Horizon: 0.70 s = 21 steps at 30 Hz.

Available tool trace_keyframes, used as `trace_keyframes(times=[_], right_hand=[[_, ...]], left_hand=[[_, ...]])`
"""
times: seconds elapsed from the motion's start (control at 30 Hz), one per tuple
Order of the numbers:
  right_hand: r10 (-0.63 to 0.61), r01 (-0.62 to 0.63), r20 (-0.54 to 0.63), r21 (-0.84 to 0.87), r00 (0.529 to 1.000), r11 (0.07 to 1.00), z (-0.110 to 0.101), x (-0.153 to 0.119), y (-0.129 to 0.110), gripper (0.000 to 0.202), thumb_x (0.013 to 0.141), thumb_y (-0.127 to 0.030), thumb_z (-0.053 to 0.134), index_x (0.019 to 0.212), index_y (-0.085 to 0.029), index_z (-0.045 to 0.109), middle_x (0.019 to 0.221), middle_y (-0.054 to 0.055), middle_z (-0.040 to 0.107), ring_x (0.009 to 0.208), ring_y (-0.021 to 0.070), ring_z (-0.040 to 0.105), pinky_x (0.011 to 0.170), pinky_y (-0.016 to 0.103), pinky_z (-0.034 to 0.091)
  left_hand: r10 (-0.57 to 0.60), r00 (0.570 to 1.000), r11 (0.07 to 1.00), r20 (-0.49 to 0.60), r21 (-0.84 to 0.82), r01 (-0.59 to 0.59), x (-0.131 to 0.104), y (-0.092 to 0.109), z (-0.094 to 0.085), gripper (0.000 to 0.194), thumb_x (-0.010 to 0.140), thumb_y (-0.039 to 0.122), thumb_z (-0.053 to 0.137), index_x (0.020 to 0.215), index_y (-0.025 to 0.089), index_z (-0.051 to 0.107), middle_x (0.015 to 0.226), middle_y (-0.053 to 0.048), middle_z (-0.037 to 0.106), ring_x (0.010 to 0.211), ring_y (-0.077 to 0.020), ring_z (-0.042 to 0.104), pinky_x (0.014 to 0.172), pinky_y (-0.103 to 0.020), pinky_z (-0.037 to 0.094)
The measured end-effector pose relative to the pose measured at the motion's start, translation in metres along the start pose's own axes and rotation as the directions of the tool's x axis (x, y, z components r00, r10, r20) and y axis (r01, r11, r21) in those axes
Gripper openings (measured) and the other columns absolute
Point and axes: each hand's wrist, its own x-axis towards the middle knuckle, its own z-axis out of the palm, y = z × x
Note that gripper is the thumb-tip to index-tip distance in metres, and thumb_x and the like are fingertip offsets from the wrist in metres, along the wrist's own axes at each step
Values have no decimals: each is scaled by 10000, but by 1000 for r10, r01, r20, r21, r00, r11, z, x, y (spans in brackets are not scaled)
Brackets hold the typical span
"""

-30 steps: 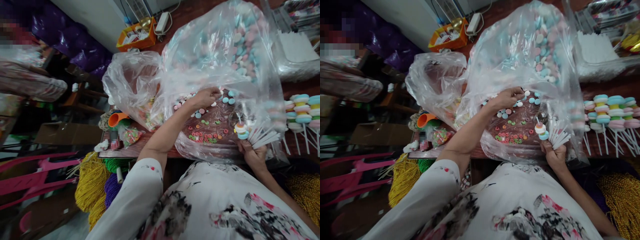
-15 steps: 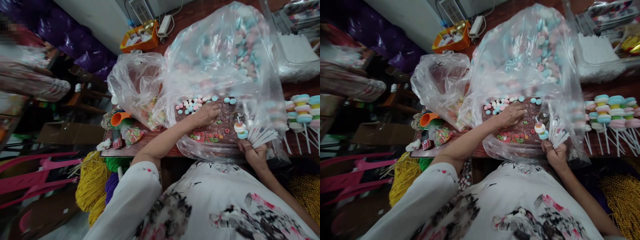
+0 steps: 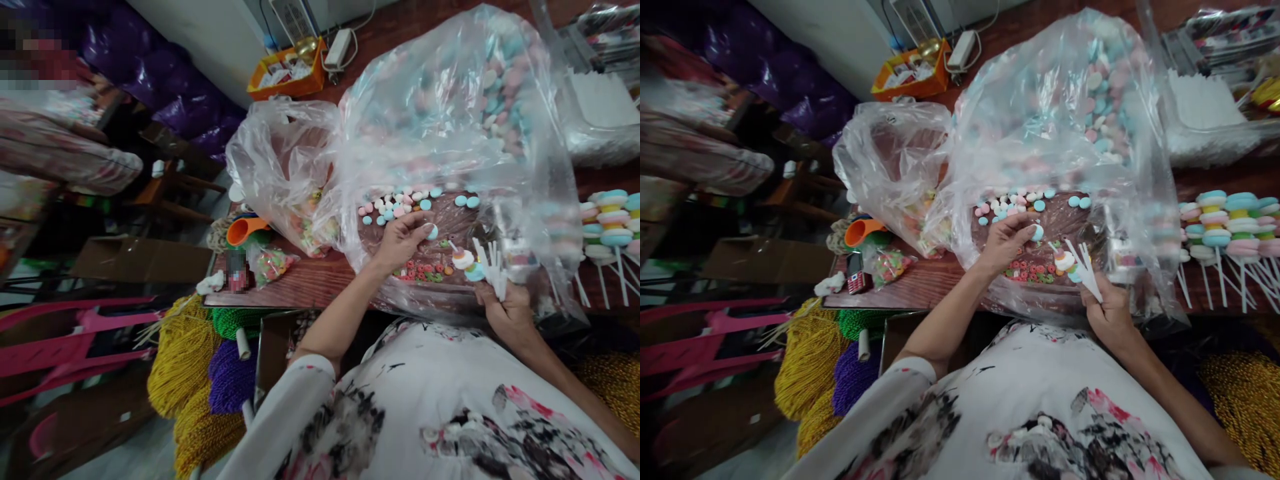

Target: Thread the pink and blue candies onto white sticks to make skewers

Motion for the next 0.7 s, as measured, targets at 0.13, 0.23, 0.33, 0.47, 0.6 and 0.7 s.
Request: trace_keyframes(times=[0.13, 0.23, 0.33, 0.47, 0.6, 0.7], right_hand=[[-109, 115, 104, -59, 989, 992, -2, 6, -27, 208, 928, -182, 571, 726, -213, 537, 597, -55, 500, 510, 97, 460, 533, 235, 362], [-135, 148, 128, -98, 983, 984, -1, 9, -36, 182, 905, -146, 559, 735, -212, 543, 612, -46, 522, 518, 103, 480, 542, 237, 363], [-153, 172, 143, -132, 978, 976, 0, 10, -37, 152, 887, -125, 550, 763, -211, 561, 597, -48, 508, 509, 109, 481, 540, 242, 359], [-190, 219, 154, -207, 970, 954, -1, 10, -38, 138, 859, -91, 527, 868, -208, 600, 624, -40, 561, 509, 120, 502, 540, 243, 364], [-207, 249, 163, -302, 965, 920, -4, 8, -38, 160, 824, -91, 497, 862, -215, 589, 591, -30, 561, 491, 144, 524, 535, 262, 353], [-175, 232, 188, -346, 966, 909, -6, 6, -36, 169, 804, -110, 477, 859, -223, 590, 604, -10, 587, 514, 166, 556, 549, 277, 357]], left_hand=[[-97, 982, 948, -159, -315, 43, -33, 11, 10, 497, 738, 517, 842, 1085, 172, 753, 802, -1, 742, 560, -92, 653, 523, -226, 549], [-110, 963, 910, -244, -414, -1, -44, 15, 13, 481, 649, 457, 920, 1013, 179, 774, 848, -1, 759, 646, -91, 683, 638, -244, 608], [-116, 954, 882, -277, -470, -29, -48, 15, 14, 488, 570, 391, 971, 976, 196, 786, 869, 10, 761, 729, -90, 689, 734, -250, 628], [-53, 958, 904, -282, -422, -74, -51, 12, 15, 448, 581, 395, 968, 944, 194, 798, 841, 6, 741, 728, -92, 677, 714, -232, 616], [233, 920, 950, -313, -130, -285, -53, 7, 14, 301, 668, 321, 934, 924, 218, 813, 920, -9, 742, 856, -105, 701, 793, -215, 588], [437, 870, 897, -228, 188, -400, -55, 2, 11, 222, 781, 309, 858, 980, 224, 811, 936, -38, 768, 888, -133, 725, 831, -260, 596]])
